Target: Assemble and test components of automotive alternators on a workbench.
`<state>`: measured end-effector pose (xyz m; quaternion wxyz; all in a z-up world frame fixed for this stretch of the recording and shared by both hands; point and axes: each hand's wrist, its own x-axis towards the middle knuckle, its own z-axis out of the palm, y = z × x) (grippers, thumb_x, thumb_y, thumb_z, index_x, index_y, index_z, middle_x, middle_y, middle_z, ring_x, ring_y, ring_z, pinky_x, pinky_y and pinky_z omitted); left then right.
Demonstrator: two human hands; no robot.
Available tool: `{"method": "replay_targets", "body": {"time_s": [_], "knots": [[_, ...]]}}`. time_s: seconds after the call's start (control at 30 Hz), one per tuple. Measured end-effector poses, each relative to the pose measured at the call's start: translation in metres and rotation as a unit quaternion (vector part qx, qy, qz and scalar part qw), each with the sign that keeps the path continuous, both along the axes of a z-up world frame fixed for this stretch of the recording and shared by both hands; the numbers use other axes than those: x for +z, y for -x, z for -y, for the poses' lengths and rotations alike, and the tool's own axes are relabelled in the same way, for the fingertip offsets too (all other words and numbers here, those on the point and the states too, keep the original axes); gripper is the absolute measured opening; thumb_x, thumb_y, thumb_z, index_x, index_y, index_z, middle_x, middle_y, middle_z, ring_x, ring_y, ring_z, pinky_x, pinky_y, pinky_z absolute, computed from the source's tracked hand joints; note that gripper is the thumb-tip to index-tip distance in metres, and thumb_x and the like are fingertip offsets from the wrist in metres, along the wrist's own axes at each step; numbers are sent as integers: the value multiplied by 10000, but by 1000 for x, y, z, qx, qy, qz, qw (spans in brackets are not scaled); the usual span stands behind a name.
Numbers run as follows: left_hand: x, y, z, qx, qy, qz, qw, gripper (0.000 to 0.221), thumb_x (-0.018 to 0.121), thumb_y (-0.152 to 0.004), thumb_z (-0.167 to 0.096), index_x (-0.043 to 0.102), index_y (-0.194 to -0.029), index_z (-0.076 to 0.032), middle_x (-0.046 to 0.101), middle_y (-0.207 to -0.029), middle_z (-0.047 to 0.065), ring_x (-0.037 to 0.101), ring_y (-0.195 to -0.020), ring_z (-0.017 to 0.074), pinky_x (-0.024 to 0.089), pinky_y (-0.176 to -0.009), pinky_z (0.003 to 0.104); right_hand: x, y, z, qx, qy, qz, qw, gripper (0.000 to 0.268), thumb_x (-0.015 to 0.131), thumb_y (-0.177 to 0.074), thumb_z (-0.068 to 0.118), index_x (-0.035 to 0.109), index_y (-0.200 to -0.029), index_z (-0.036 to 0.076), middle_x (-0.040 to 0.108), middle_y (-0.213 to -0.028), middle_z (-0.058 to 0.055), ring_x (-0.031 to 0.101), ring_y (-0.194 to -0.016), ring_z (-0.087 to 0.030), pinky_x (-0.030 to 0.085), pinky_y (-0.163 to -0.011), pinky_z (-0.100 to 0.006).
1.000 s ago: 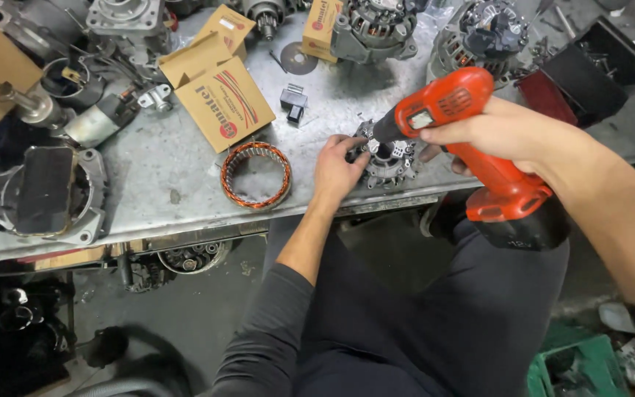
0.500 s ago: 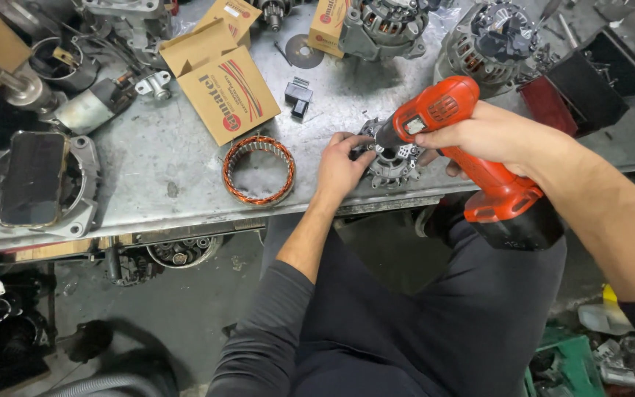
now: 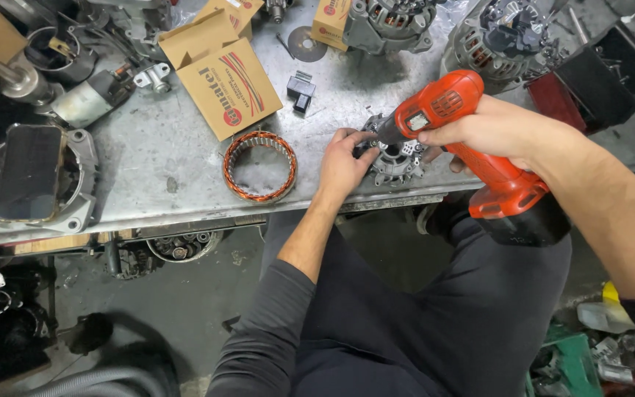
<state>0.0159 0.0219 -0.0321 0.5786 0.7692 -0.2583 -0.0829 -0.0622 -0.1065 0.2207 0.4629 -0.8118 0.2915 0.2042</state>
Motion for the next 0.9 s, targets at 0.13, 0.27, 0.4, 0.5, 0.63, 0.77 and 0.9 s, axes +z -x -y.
{"method": "replay_targets", "body": {"time_s": [0.13,0.27,0.4,0.5,0.63,0.77,0.9], "knots": [[2,0,0,0,20,-21,1000,434,819,-786,-214,725,-1199,-116,673,-1161,103,696,-1035,262,565,-902,372,0,-8,-2,10,12,-15,1000,311,713,-822,101,719,-1133,115,697,-888,-32,575,-668,-164,462,-525,-377],[0,2,1,3,22,-18,1000,460,835,-769,-195,718,-1203,-95,671,-1152,115,685,-1047,284,559,-908,385,6,-19,-7,31,20,-21,999,280,724,-807,87,713,-1086,115,671,-835,-16,558,-647,-158,452,-512,-363],[-9,0,4,17,10,31,999,418,862,-766,-208,748,-1153,-99,683,-1148,125,671,-1071,317,546,-913,403,7,-26,-2,40,31,-53,997,233,724,-824,105,692,-1055,108,623,-781,-45,538,-622,-173,429,-492,-377],[-6,-1,1,10,-2,20,1000,411,867,-764,-215,754,-1145,-110,687,-1145,121,676,-1064,312,549,-907,399,3,-28,3,39,19,-58,997,233,714,-819,96,686,-1049,110,628,-768,-34,535,-612,-171,432,-494,-370],[6,-1,-2,-4,23,-18,1000,441,853,-752,-200,739,-1170,-118,691,-1157,110,693,-1046,292,566,-885,379,0,-26,8,25,4,-56,998,198,733,-835,126,699,-1029,104,619,-739,-25,526,-604,-168,430,-494,-374],[23,-1,-6,6,-1,-25,1000,512,860,-736,-184,702,-1215,-99,690,-1102,124,684,-1029,308,550,-874,393,2,-31,9,19,13,-61,998,179,735,-836,138,711,-1012,112,635,-742,-14,541,-609,-156,443,-510,-368],[12,-1,-5,-2,8,2,1000,494,882,-714,-174,720,-1175,-104,708,-1115,131,703,-1027,312,566,-884,392,-5,-31,14,39,22,-87,995,183,738,-844,150,716,-1015,90,592,-695,-49,524,-586,-172,434,-516,-368]]}}
